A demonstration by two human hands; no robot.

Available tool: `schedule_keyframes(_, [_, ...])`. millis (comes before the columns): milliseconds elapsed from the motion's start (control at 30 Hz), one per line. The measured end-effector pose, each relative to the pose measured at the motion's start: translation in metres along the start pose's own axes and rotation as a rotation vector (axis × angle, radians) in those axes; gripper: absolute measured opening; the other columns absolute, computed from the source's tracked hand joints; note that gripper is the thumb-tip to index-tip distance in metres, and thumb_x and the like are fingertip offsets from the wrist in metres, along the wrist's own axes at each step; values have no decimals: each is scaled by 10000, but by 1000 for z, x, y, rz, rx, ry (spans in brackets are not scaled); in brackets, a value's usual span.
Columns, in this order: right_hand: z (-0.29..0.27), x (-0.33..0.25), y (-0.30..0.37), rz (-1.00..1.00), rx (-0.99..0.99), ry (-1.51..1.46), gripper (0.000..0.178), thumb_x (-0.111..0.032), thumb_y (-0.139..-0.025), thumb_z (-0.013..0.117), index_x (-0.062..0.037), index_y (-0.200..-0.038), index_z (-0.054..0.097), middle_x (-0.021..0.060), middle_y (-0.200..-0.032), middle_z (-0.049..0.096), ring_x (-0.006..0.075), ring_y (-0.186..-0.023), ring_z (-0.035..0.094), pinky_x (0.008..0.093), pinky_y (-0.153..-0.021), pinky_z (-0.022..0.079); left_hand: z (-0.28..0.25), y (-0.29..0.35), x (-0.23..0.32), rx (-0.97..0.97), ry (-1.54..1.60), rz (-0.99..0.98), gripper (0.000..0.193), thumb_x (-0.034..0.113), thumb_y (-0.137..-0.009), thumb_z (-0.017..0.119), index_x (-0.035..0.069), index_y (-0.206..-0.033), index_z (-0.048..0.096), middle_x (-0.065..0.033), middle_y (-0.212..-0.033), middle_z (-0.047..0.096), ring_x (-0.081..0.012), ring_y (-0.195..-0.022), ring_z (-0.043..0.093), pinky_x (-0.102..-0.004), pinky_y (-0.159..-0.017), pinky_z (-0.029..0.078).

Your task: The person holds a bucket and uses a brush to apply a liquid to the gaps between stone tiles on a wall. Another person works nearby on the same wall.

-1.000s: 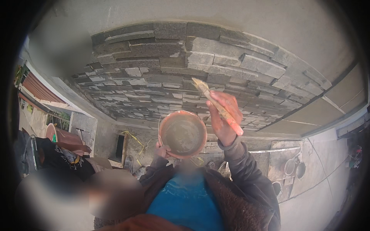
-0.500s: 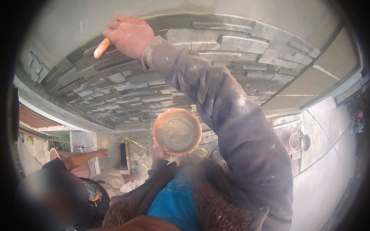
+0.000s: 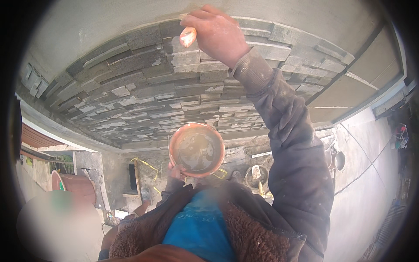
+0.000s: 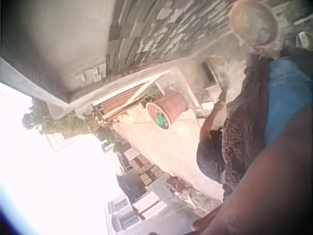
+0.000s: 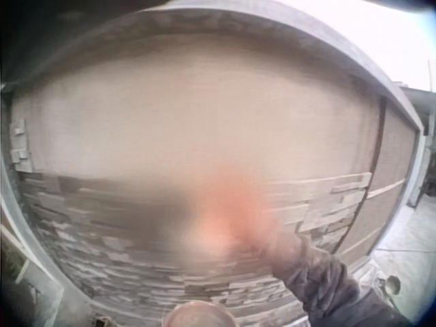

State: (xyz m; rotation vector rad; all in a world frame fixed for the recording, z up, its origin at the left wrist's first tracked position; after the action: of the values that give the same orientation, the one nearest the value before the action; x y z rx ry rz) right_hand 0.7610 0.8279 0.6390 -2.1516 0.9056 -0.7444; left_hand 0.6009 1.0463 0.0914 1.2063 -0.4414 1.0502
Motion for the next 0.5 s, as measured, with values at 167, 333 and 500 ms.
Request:
schedule_keyframes(167, [-31, 39, 39, -42, -46, 36, 408, -46, -805, 757, -163, -1190, 695, 10, -1154, 720, 250, -1104, 656, 399, -938, 576, 25, 8, -2, -60, 46, -37, 496, -94, -724, 549, 31, -1199, 477, -160, -1078, 607, -306, -865, 708, -438, -653, 673])
schedule_keyframes(333, [-63, 73, 69, -45, -90, 113, 416, -17, -802, 766, -143, -1192, 699, 26, -1166, 726, 261, -1102, 662, 396, -944, 574, 54, 11, -9, -106, 91, -40, 476, -91, -731, 538, 23, -1190, 479, -153, -1052, 599, -298, -840, 701, -463, -692, 678])
schedule_keyframes(500, [-97, 40, 115, 180, 119, -100, 287, 23, -825, 752, -109, -1078, 717, 53, -1070, 748, 255, -948, 711, 354, -779, 590, 61, 13, -12, 46, 44, -57, 365, -62, -805, 561, 66, -1145, 525, -60, -894, 603, -170, -691, 639, -307, -557, 562])
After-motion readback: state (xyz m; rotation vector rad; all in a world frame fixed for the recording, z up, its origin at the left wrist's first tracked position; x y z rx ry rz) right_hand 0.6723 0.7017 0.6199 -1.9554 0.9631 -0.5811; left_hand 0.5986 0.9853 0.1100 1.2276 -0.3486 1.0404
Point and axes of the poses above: each hand's wrist, its own y-axis away from the middle knuckle, its own z-axis out of the palm, x = y × z, the point moved 10 cm from there along -y, towards the middle knuckle
